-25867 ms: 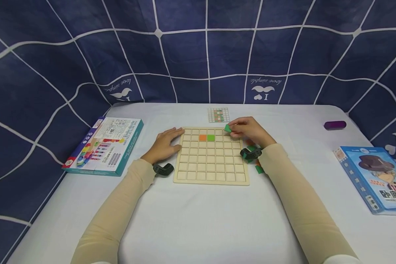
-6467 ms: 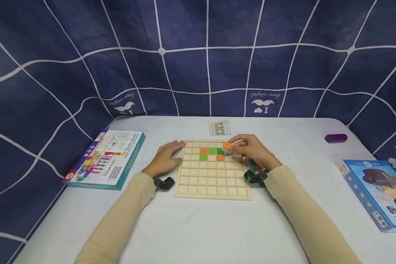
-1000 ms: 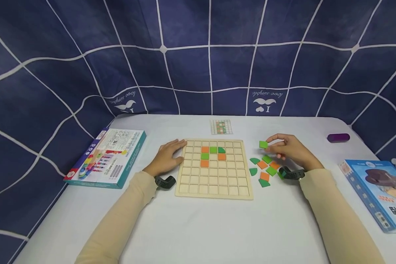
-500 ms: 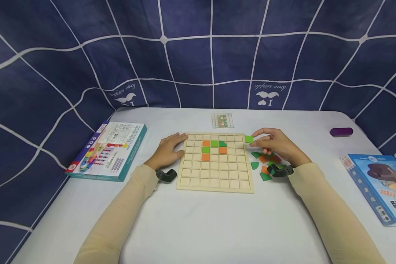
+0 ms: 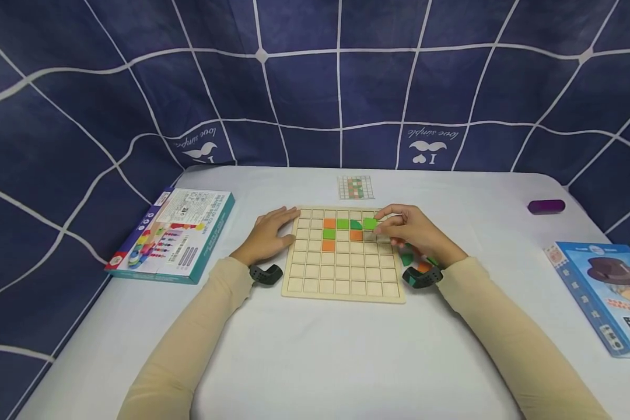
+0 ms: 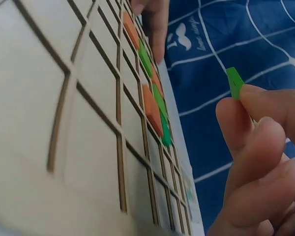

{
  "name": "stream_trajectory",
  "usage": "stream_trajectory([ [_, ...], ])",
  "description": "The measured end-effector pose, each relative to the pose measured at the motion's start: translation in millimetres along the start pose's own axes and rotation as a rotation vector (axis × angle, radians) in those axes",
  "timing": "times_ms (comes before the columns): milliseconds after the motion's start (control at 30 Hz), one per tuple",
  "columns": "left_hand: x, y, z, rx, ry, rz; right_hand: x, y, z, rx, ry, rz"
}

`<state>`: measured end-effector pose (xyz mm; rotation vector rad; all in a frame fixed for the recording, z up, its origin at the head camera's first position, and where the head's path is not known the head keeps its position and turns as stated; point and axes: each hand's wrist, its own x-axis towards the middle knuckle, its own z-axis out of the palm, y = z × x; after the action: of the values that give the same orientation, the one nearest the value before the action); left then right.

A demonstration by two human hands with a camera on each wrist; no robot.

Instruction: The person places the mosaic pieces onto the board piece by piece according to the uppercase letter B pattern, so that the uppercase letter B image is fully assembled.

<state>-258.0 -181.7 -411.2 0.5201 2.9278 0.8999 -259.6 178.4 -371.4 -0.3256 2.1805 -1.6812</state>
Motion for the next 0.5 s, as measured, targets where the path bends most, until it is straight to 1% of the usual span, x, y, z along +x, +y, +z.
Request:
stream_trajectory([
  [133, -0.6, 1.7, -1.8, 0.001, -0.004, -0.005, 4.9, -1.9, 10.9, -0.009, -0.021, -0.004],
  [300, 0.3, 2.2, -2.8, 0.009, -0.003, -0.001, 9.8, -5.9, 24.3, 0.008, -0.051, 0.022],
  [500, 1.0, 2.2, -1.8, 0.011, -0.016, -0.005, 14.7, -6.6, 36.7, -0.004, -0.078, 0.05],
])
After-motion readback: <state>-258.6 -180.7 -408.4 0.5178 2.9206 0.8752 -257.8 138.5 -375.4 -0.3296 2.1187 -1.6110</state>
